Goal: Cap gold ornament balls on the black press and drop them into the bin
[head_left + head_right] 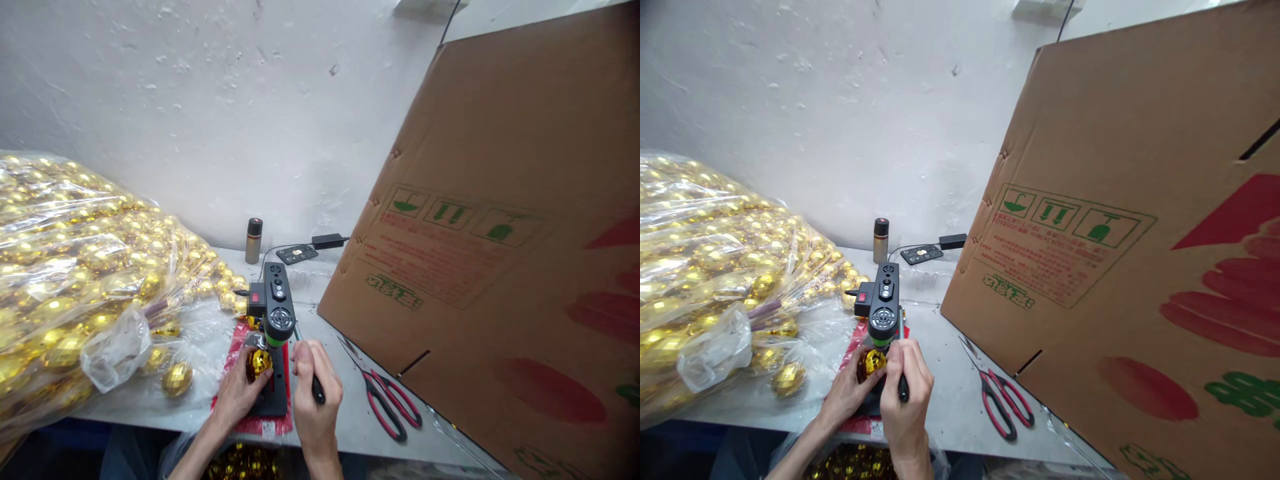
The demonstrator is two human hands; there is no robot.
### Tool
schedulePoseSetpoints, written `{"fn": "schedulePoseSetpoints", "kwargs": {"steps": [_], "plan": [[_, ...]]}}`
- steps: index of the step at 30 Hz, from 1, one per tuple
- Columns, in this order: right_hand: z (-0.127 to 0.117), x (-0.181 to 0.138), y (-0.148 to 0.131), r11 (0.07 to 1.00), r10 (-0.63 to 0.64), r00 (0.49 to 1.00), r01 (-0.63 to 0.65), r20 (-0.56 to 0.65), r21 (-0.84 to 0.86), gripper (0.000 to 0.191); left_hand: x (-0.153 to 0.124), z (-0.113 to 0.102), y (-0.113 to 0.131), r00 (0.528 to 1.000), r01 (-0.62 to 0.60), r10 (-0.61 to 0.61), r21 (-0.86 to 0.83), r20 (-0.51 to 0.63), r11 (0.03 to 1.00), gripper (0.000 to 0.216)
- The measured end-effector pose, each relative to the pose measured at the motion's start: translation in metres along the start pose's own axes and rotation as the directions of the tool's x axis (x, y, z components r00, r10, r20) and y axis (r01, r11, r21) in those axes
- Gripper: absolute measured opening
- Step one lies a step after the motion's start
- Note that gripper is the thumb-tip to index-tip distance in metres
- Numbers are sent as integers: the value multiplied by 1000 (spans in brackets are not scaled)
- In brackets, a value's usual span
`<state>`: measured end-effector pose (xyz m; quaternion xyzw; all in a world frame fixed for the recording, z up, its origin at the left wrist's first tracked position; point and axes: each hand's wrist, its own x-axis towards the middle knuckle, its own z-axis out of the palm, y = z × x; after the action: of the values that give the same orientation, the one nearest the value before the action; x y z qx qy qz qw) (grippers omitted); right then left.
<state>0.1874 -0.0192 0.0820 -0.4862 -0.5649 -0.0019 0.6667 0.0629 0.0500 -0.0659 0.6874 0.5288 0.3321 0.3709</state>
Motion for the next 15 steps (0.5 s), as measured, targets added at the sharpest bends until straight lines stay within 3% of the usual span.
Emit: {"fn": "schedulePoseSetpoints", "kwargs": {"steps": [3,8,15], "plan": [[-1,-1,0,1000,-15,1000,15,1,-5,31,-6,3,-1,998,-59,57,44,41,997,59],[-4,-2,-2,999,-32,999,32,22,-2,28,-6,14,-12,963,-260,265,85,-43,962,54],[-6,-17,10,991,-127,991,128,47,-30,26,-1,14,-13,973,-231,227,141,43,963,53]]}}
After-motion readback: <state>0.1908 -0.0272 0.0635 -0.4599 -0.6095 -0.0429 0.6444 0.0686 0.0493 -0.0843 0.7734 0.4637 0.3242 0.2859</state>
